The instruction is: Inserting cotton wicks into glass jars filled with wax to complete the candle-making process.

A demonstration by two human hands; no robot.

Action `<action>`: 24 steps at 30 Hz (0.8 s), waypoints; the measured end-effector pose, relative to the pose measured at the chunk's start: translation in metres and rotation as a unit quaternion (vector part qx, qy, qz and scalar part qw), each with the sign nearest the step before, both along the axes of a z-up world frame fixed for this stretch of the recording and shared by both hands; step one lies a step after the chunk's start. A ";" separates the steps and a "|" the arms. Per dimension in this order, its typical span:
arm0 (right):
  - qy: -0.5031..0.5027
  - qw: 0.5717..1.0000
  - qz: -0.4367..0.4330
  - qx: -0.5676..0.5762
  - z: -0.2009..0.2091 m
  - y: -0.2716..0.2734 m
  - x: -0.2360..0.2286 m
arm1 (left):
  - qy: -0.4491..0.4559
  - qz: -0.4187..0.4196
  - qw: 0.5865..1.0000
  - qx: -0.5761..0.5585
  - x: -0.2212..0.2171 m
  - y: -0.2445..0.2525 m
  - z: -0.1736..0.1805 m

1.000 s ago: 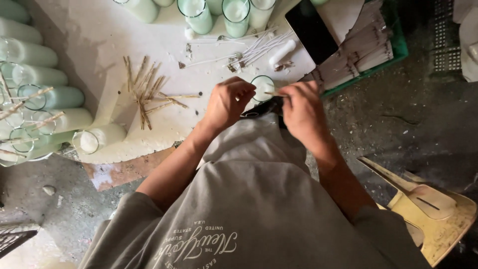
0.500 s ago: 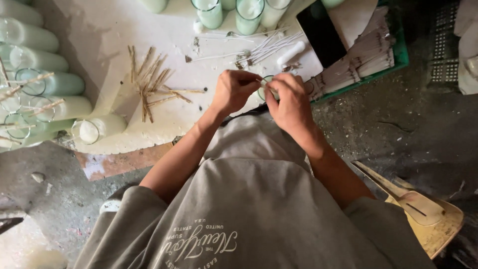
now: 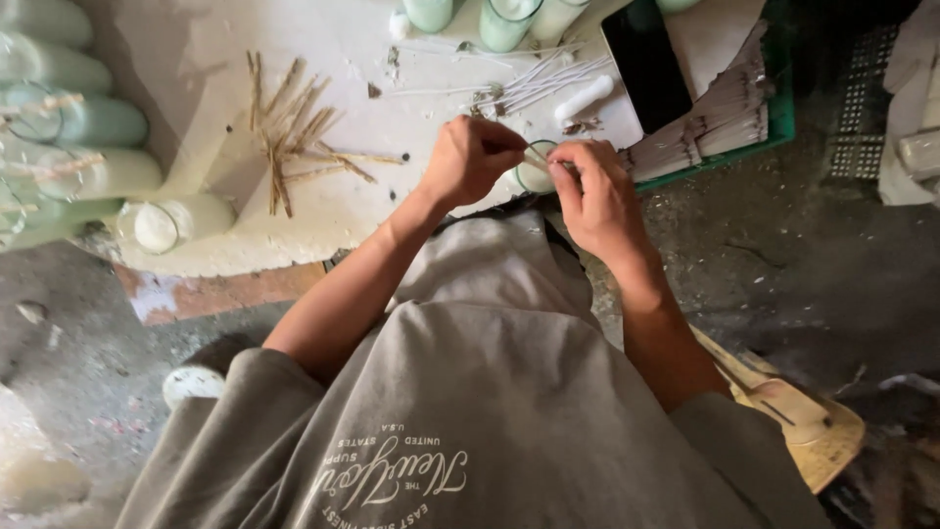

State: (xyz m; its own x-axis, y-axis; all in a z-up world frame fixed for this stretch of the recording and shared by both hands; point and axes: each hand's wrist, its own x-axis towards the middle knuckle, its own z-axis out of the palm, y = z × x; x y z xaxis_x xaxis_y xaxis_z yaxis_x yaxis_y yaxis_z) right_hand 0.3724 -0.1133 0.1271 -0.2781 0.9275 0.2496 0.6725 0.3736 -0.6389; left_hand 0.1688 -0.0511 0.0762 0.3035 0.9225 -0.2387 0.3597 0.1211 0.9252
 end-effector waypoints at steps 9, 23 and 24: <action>-0.044 0.997 -0.045 -0.040 -0.016 -0.003 -0.017 | -0.127 0.014 0.992 0.006 -0.031 -0.035 -0.049; 0.084 0.934 0.307 -0.163 0.041 0.031 -0.218 | 0.046 0.263 0.944 0.194 -0.206 -0.177 -0.020; 0.123 0.919 0.329 -0.177 0.037 0.041 -0.231 | 0.087 0.313 0.929 0.179 -0.229 -0.194 -0.013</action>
